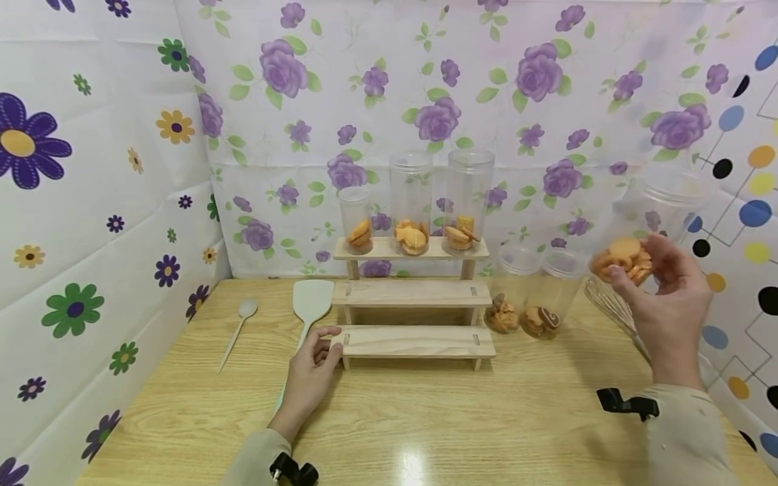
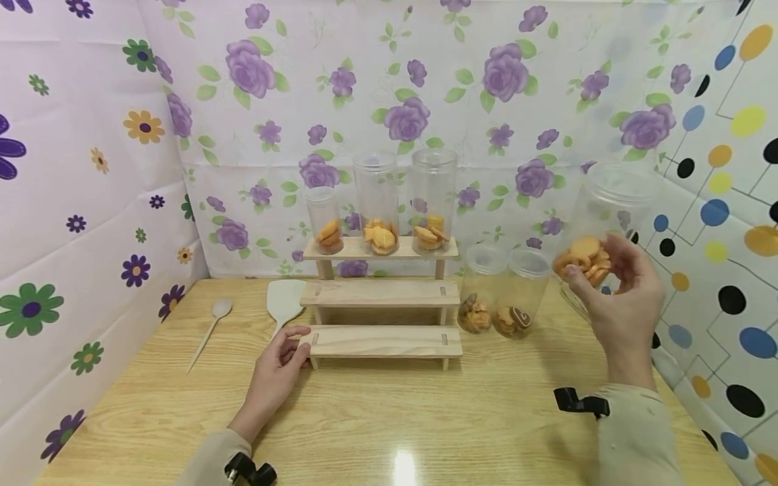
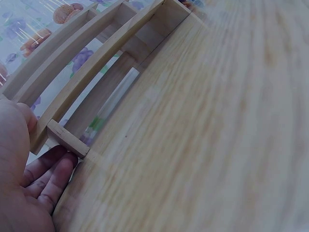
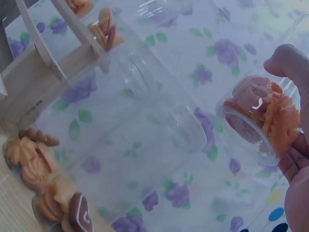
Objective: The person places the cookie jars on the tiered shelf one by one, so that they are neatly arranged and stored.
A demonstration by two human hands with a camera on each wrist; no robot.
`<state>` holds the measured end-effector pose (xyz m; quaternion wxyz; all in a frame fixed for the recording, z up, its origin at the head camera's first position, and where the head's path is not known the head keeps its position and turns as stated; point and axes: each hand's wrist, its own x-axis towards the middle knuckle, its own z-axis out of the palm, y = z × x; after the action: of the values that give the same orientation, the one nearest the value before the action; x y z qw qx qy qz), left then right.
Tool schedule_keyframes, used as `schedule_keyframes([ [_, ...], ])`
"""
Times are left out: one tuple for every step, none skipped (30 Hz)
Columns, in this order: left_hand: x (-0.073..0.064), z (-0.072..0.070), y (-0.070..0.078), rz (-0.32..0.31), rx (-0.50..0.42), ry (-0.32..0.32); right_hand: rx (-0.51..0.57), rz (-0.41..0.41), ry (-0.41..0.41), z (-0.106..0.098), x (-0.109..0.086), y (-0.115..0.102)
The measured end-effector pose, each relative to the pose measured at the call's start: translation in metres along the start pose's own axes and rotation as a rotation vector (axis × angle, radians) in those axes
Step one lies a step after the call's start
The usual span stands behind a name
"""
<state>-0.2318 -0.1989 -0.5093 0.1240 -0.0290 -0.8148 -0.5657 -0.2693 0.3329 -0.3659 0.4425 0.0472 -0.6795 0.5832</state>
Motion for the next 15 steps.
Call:
schedule_keyframes([
  [0.000, 0.000, 0.000, -0.001, -0.001, 0.001, 0.020, -0.013, -0.010, 0.002, 0.000, -0.002],
  [0.000, 0.000, 0.000, -0.003, -0.002, 0.001, 0.038, -0.027, -0.021, 0.005, -0.001, -0.004],
  [0.000, 0.000, 0.000, -0.003, -0.003, 0.000, 0.057, -0.042, -0.032, 0.007, -0.002, -0.006],
  [0.000, 0.000, -0.001, -0.004, -0.004, 0.000, 0.067, -0.056, -0.044, 0.009, -0.003, -0.008],
  [0.000, 0.000, -0.001, -0.004, -0.005, -0.001, 0.067, -0.065, -0.055, 0.012, -0.004, -0.009],
  [0.000, 0.000, -0.001, -0.007, -0.005, -0.001, 0.084, -0.074, -0.068, 0.014, -0.005, -0.009],
  [0.000, 0.000, -0.001, -0.005, -0.006, -0.001, 0.118, -0.080, -0.086, 0.017, -0.006, -0.010],
  [0.000, 0.000, -0.001, -0.003, -0.007, -0.001, 0.155, -0.085, -0.105, 0.020, -0.007, -0.010],
  [0.000, 0.000, -0.001, -0.001, -0.008, 0.000, 0.194, -0.085, -0.126, 0.023, -0.008, -0.010],
  [0.000, -0.001, -0.001, 0.003, -0.009, 0.000, 0.227, -0.079, -0.148, 0.026, -0.010, -0.010],
  [0.000, -0.001, -0.001, 0.007, -0.009, 0.000, 0.256, -0.076, -0.169, 0.030, -0.012, -0.011],
  [0.000, -0.001, -0.001, 0.008, -0.010, -0.001, 0.288, -0.077, -0.191, 0.034, -0.013, -0.011],
  [0.000, -0.001, -0.001, 0.008, -0.011, -0.001, 0.304, -0.073, -0.213, 0.038, -0.016, -0.012],
  [0.000, -0.001, -0.001, 0.009, -0.012, -0.001, 0.305, -0.068, -0.231, 0.042, -0.018, -0.013],
  [0.000, 0.000, 0.000, 0.008, -0.012, -0.001, 0.294, -0.067, -0.247, 0.046, -0.021, -0.015],
])
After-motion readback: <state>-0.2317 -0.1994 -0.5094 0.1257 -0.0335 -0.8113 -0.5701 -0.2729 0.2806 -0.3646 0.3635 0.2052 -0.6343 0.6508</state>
